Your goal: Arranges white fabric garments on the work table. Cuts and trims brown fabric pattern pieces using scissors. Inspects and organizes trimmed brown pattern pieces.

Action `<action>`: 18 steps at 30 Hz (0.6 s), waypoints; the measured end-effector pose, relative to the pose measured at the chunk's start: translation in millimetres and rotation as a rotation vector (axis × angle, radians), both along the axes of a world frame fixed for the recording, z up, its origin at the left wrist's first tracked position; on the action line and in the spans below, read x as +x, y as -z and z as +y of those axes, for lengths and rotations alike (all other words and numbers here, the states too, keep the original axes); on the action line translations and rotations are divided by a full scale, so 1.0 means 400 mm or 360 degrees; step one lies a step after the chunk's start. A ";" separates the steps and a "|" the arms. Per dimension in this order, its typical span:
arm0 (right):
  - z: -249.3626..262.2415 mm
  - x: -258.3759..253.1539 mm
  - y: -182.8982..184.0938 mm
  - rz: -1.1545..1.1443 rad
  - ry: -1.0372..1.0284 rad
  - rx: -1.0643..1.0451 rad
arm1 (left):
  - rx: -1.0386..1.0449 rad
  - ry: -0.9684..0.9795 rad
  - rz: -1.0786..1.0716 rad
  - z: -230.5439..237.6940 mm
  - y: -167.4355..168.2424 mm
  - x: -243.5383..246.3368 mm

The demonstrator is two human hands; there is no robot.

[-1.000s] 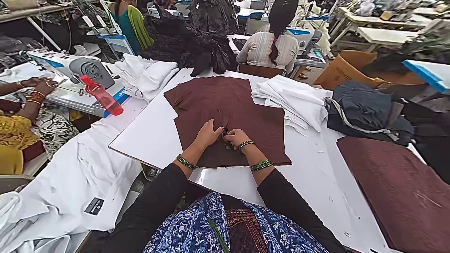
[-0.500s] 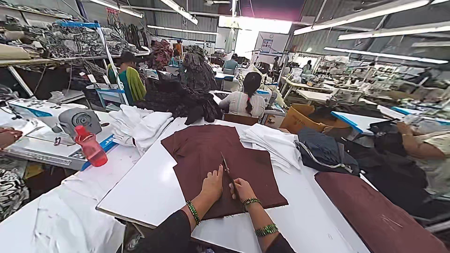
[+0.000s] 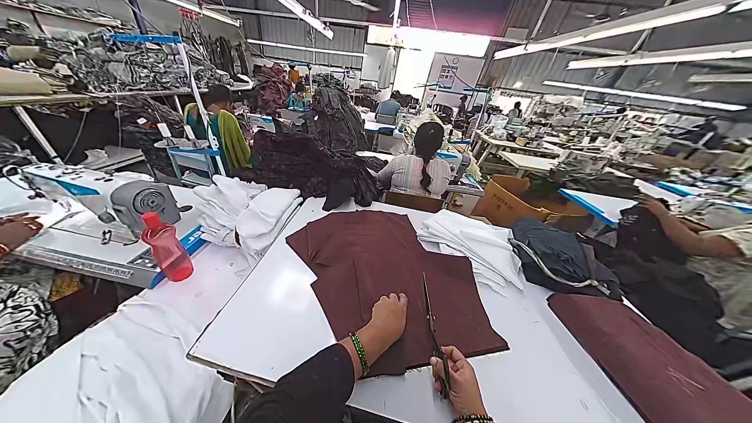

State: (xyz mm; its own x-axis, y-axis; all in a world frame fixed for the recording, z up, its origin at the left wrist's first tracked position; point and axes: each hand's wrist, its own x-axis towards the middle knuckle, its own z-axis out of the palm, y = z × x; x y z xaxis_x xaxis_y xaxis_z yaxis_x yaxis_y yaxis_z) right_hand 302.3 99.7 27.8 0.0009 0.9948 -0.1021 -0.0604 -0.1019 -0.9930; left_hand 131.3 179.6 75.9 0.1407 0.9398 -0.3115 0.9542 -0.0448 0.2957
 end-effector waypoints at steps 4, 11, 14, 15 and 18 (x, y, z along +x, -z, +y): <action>0.002 -0.004 0.004 -0.0061 -0.0014 0.0011 | 0.0029 -0.0097 -0.0250 -0.001 -0.019 -0.039; -0.007 0.021 -0.008 -0.0189 -0.0169 0.0016 | 0.0279 -0.0754 -0.1097 -0.095 -0.015 -0.309; -0.001 0.017 -0.013 -0.0057 -0.0216 -0.0007 | 0.0165 -0.1001 -0.1240 -0.131 0.036 -0.376; -0.005 0.014 -0.017 -0.0037 -0.0233 -0.0017 | 0.0134 -0.1046 -0.1237 -0.140 0.051 -0.385; -0.036 0.003 -0.033 -0.0050 -0.0301 -0.0037 | 0.0088 -0.1022 -0.1026 -0.162 0.073 -0.387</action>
State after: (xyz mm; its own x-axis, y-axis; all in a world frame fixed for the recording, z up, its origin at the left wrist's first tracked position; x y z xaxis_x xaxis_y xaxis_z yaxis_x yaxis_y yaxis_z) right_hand 303.6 85.2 40.9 -0.1825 0.9749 -0.1277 -0.0068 -0.1311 -0.9913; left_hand -23.3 114.9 46.5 -0.2839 0.9087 -0.3060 0.4511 0.4082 0.7937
